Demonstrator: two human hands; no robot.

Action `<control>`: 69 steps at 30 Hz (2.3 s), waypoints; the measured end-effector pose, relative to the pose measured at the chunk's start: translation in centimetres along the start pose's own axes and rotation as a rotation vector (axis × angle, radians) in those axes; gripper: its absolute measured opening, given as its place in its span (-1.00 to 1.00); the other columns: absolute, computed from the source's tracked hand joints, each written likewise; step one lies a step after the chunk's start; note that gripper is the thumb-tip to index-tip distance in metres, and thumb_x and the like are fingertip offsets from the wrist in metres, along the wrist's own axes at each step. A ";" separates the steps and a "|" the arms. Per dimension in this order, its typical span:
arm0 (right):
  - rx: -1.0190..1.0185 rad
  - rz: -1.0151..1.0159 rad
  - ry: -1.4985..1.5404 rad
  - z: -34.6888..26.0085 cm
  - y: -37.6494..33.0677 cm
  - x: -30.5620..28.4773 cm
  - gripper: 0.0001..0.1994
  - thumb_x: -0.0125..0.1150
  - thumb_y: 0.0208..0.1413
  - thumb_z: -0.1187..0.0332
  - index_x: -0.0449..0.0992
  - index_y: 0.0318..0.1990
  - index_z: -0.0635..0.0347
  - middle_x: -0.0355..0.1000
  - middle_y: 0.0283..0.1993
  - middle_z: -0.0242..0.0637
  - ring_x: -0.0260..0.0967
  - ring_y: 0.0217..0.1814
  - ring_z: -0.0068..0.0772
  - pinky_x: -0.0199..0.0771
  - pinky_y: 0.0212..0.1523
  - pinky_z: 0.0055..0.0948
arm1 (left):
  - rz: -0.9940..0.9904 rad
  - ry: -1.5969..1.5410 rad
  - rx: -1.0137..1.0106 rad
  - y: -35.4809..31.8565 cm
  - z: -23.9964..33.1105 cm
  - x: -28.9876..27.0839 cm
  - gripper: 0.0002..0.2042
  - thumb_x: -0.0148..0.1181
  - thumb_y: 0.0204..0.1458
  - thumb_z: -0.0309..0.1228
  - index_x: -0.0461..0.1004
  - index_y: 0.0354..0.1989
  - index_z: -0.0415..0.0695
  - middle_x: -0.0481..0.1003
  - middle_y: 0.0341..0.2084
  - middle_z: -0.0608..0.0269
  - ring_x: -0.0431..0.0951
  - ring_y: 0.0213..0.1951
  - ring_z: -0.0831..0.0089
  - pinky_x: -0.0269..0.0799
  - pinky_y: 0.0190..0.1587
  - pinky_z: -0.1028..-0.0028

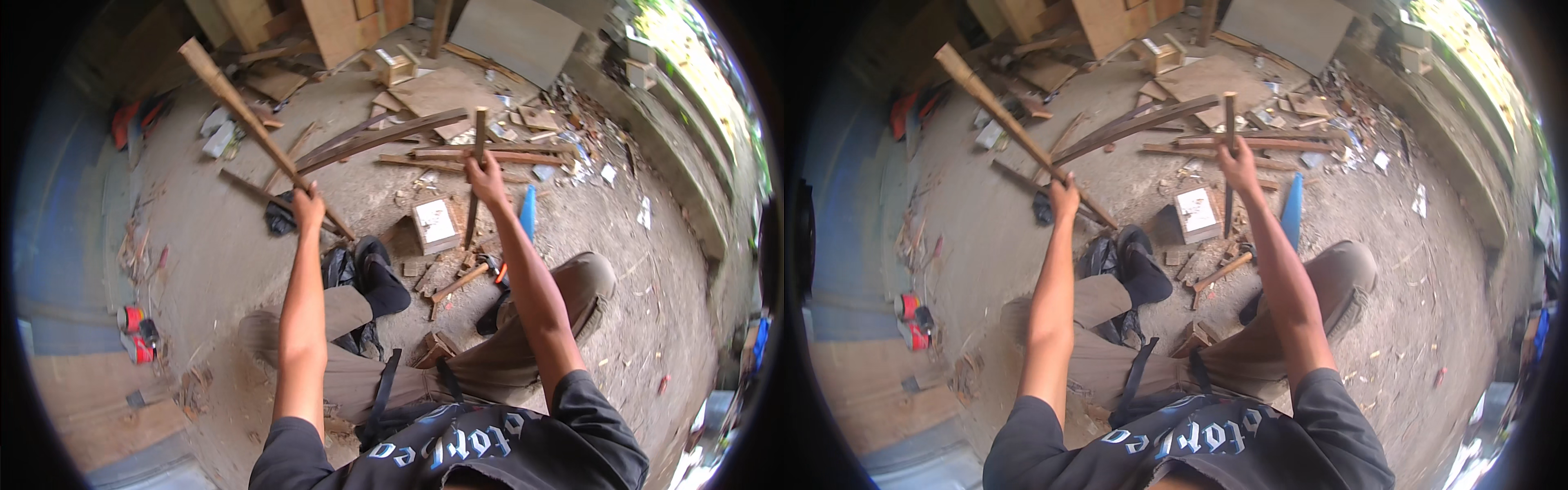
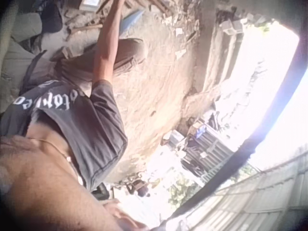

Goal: The person sits on the floor and uses a hand saw to cut a piece of wood. They then pick up two wooden pieces, align them, and use a hammer to drive a nail into the joint to secure them together.

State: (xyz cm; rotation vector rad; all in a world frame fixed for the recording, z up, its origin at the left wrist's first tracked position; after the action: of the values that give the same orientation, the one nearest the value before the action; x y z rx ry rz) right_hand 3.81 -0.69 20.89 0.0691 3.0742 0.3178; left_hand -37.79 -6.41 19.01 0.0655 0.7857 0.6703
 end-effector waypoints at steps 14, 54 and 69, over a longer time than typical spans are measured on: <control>0.044 -0.152 -0.370 4.6 -1.0 -1.1 -0.71 0.33 0.03 0.25 0.50 -0.17 0.24 0.55 -0.31 -0.15 0.48 -0.26 -0.44 0.45 -0.19 -0.38 | -0.101 -0.014 -0.017 -2.4 -0.7 -0.6 -0.61 0.12 0.18 -0.18 0.42 -0.12 -0.36 0.53 -0.23 -0.28 0.52 -0.09 -0.19 0.40 -0.08 0.09; 0.128 -0.013 -0.156 -0.2 -9.4 -1.4 -0.78 0.27 0.08 0.38 0.61 -0.13 0.27 0.60 -0.20 -0.24 0.47 -0.14 -0.46 0.46 -0.09 -0.40 | -0.224 0.004 0.087 -8.0 -0.1 -2.3 -0.59 0.13 0.18 -0.23 0.40 -0.05 -0.43 0.53 -0.20 -0.27 0.53 -0.11 -0.14 0.41 -0.08 0.21; 0.153 -0.037 -0.113 -0.5 -10.0 -2.8 -0.71 0.29 0.10 0.30 0.58 -0.08 0.28 0.59 -0.17 -0.25 0.46 -0.15 -0.50 0.44 -0.05 -0.43 | -0.179 -0.031 0.223 -7.0 -1.8 -1.2 -0.55 0.11 0.20 -0.16 0.42 -0.05 -0.40 0.53 -0.19 -0.24 0.54 -0.13 -0.08 0.41 -0.08 0.21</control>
State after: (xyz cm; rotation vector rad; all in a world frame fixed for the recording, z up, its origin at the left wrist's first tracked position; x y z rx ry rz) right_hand 6.19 -10.70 19.49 0.0346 2.9774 0.0738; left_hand -35.91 -12.98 16.43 0.2059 0.8231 0.4099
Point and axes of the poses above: each hand's wrist, its own y-axis towards the middle knuckle, its own x-axis out of the palm, z = x × y, the point moved 3 cm from there along y, towards the middle knuckle
